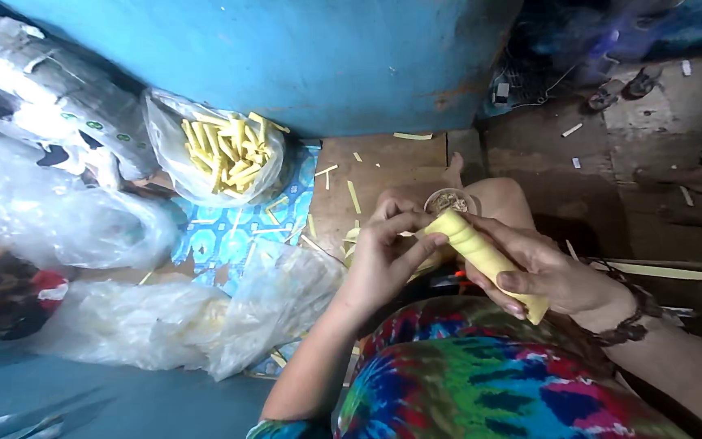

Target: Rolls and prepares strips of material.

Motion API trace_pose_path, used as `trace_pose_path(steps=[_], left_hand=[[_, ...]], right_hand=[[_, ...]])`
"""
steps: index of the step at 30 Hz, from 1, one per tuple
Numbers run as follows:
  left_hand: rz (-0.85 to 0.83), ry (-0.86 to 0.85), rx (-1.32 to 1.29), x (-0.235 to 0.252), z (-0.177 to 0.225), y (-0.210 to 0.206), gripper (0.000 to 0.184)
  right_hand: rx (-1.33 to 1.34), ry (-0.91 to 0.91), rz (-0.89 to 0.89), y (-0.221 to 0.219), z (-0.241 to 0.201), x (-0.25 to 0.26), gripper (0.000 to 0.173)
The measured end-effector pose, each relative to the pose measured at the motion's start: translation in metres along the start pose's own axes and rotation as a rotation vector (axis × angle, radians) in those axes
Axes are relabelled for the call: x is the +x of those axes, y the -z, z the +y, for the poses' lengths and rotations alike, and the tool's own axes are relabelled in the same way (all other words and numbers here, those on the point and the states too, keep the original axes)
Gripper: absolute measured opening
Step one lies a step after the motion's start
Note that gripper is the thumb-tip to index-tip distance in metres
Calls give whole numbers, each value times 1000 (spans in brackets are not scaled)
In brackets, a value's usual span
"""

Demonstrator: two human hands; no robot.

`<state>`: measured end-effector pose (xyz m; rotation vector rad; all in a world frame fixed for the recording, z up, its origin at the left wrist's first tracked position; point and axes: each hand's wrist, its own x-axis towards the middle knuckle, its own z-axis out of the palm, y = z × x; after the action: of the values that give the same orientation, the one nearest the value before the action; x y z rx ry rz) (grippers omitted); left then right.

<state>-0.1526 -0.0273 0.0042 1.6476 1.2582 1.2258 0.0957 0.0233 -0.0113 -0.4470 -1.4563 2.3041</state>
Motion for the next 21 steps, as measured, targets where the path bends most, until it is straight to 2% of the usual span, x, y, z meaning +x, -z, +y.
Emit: trace_pose_path(steps=[1,2,4,5,6,7,10,11,12,13,14,15,16,17,18,20,21], left_hand=[[-20,9,42,2,1,1,11],[-47,30,94,4,3,2,11],[-118,99,152,7,7,4,10],[-173,132,165,9,8,4,9],[-238,153,175,11,9,6,11],[-308,156,173,14,8,9,16],[-439,65,28,23,-5,18,16],[-450,47,-6,26,-9,18,11],[-449,49,-11,29,-13,18,8],[-429,66,0,31,-18,19,7],[-389,91,17,33,-23,20,7],[-336,114,34,36,-27,23,8],[-283,132,41,38,-30,26,9],[-246,150,36,39,-32,29,12],[-232,164,18,41,-32,30,15],[-245,159,-41,45,-32,31,18],[-254,153,-71,46,-33,31,18]], right_hand=[[-108,23,58,-3,2,0,74],[-396,90,165,-6,5,1,72],[-1113,319,367,-7,16,8,55],[-1284,403,405,-4,21,12,47],[-1268,380,388,-2,22,12,45],[-1074,274,318,-1,19,8,46],[184,-66,-38,9,22,-1,47],[360,-99,-74,9,30,-1,47],[332,-81,-36,7,34,-2,48],[123,-21,65,4,35,-3,51],[-232,69,212,0,34,-5,52],[-654,172,386,-1,34,-7,50],[-960,294,531,1,37,-7,45],[-1064,362,614,5,39,-9,39],[-958,330,656,6,37,-11,33],[-278,77,634,6,27,-12,35],[-59,-17,637,6,25,-11,37]])
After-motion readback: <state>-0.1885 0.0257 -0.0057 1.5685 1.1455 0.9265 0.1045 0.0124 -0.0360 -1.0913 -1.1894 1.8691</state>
